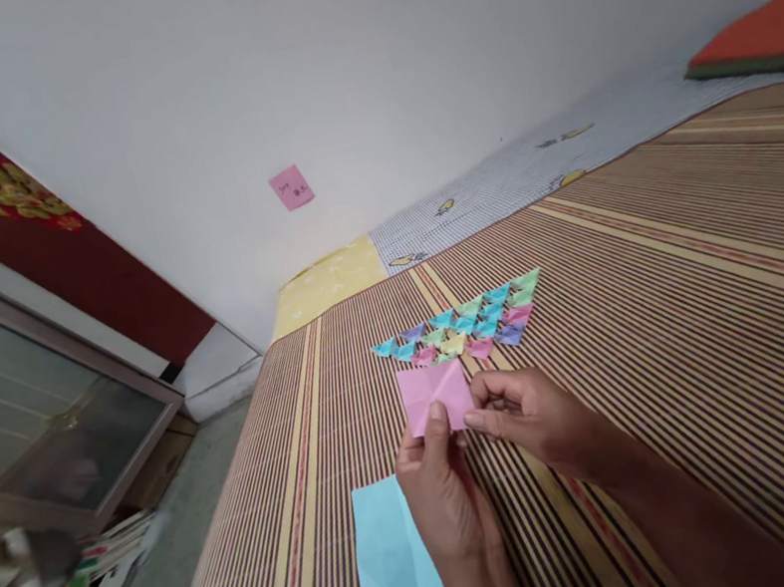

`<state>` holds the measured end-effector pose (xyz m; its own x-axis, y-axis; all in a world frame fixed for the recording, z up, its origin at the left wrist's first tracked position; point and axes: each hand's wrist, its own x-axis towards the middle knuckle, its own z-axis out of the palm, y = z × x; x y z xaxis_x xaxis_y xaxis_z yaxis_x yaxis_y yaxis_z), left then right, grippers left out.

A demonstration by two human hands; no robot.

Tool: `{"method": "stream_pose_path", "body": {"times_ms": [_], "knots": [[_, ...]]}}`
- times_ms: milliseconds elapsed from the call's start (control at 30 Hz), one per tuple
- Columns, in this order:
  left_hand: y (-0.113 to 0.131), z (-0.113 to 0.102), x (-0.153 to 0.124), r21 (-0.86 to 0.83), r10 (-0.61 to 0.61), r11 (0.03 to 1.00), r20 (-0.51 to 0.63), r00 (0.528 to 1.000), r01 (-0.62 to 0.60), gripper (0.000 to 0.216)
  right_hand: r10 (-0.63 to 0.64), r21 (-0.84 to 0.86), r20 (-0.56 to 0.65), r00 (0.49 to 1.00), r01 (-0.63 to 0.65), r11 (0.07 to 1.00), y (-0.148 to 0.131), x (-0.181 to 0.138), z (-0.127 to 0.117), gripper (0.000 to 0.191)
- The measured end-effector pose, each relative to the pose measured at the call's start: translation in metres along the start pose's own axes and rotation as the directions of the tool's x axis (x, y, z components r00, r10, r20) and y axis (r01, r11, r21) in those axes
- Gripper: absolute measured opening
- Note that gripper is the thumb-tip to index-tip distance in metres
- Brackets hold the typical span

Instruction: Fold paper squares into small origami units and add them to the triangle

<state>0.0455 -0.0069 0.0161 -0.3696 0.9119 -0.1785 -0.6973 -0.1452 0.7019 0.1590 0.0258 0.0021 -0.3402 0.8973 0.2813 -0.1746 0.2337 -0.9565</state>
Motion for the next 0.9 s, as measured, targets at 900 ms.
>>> {"method": "stream_pose_path", "body": {"times_ms": [900], "knots": [[0.011,0.002,0.006,-0.066,-0.077,0.995,-0.103,0.992,0.071,0.019,0.017,-0.171,0.01,1.0,-0.015,0.985,-0.004,0.001,-0.001,0.014]]}}
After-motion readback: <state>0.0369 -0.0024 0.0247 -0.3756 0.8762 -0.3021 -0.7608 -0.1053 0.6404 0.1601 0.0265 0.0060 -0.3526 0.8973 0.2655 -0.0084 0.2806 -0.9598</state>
